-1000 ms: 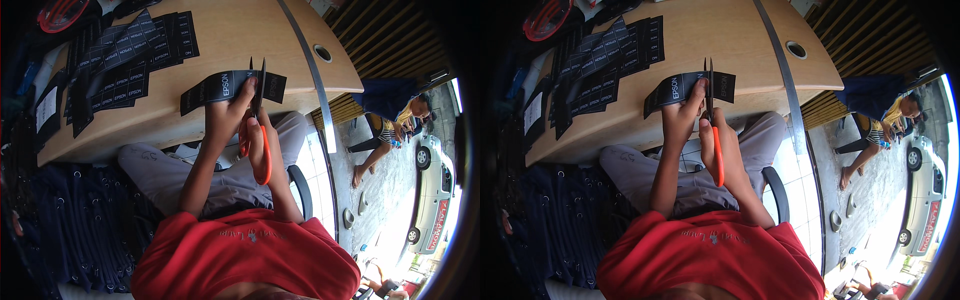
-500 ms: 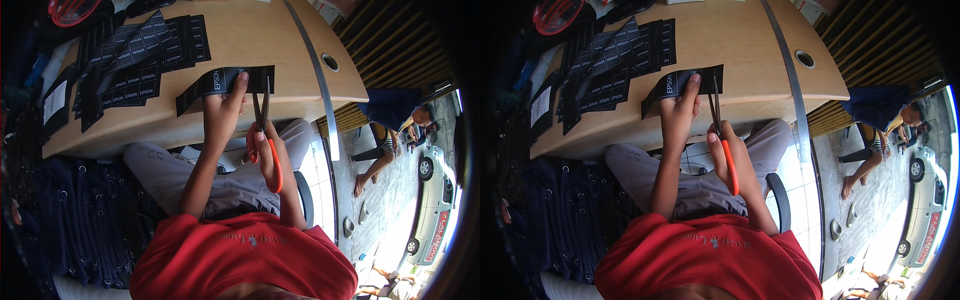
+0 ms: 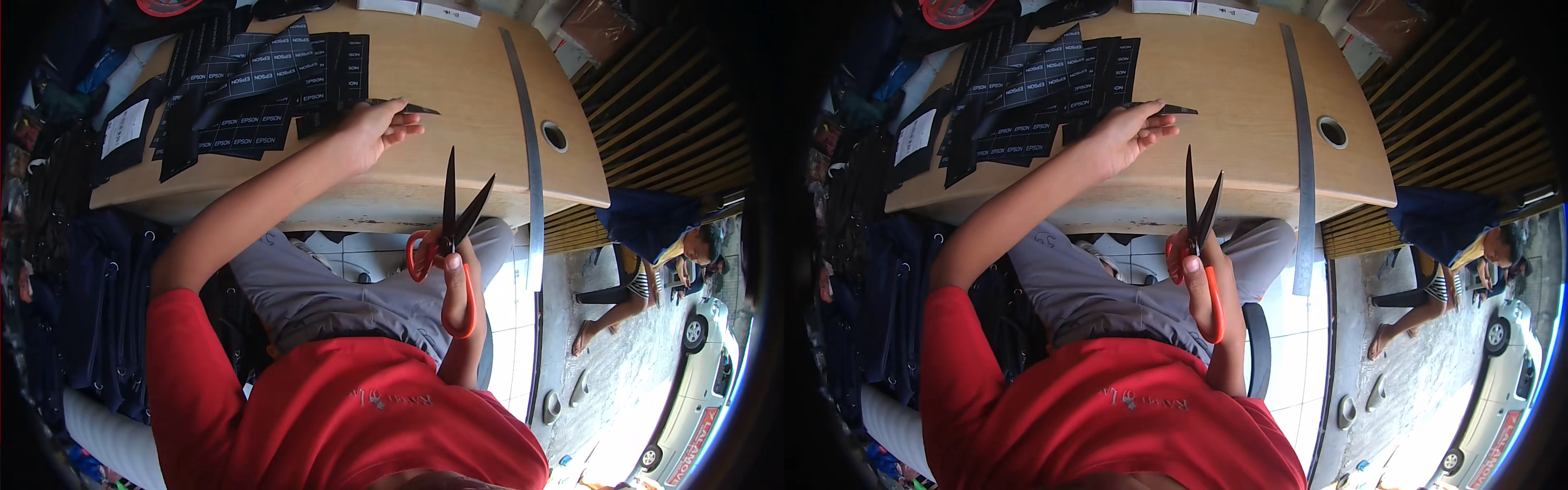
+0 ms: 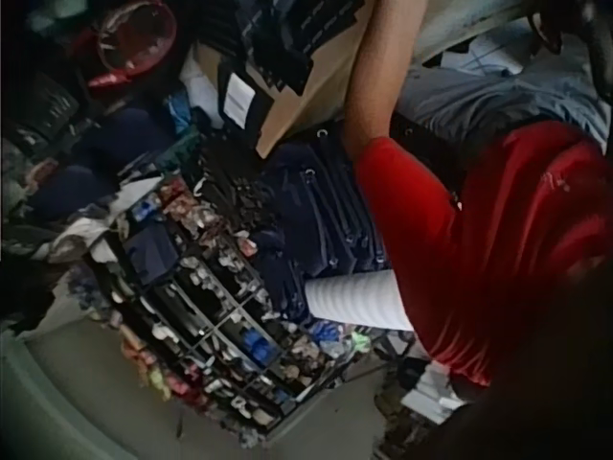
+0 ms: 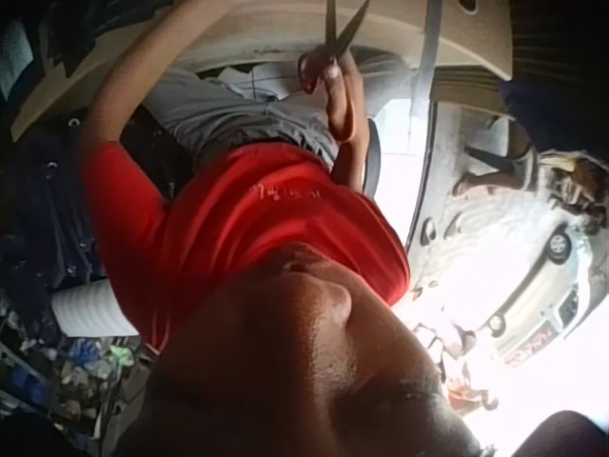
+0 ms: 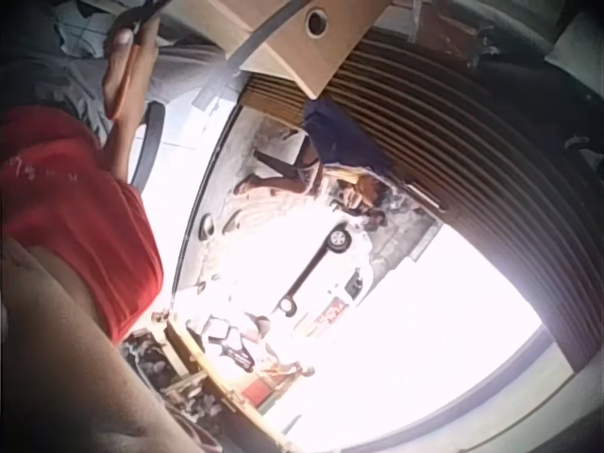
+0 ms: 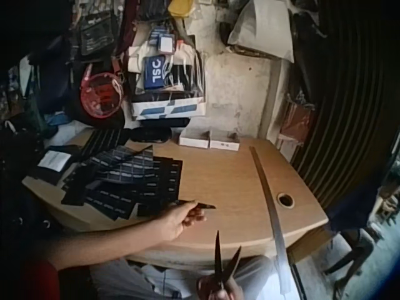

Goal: The person cuts a printed sheet into strips using scissors, then cuts the strips into individual labels with the scissors.

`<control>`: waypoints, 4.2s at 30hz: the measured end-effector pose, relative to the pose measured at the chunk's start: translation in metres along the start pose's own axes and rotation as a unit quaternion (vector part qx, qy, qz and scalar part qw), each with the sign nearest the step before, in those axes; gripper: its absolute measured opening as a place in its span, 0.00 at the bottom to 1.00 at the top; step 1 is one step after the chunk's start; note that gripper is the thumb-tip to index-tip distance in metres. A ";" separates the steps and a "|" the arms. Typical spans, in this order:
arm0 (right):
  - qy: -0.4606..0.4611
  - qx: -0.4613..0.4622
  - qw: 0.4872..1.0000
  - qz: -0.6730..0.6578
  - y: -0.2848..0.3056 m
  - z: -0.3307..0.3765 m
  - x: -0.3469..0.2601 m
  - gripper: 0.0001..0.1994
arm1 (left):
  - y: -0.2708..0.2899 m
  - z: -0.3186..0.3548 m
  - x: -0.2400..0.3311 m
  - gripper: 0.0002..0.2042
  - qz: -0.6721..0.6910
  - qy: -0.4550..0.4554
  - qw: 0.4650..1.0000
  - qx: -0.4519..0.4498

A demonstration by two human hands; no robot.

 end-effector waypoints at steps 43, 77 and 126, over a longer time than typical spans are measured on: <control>-0.302 -0.010 0.953 0.005 -0.021 0.035 0.048 0.32 | -0.046 0.107 -0.012 0.18 -0.802 -0.380 0.456 -0.066; -0.112 0.108 0.986 -0.059 0.024 0.020 0.016 0.23 | -0.070 0.001 0.023 0.25 -0.696 -0.096 0.671 -0.237; 0.109 0.206 0.968 0.092 0.083 -0.295 -0.068 0.13 | -0.019 0.029 0.216 0.10 -0.426 -0.600 0.657 0.165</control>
Point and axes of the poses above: each hand's wrist, its own z-axis away from the middle knuckle, its own y-axis out of the back of the hand, x = y × z, the point moved 10 cm from there along -z, towards the middle knuckle, and after that the axes turned 12 degrees about -x, right-handed, at the moved point
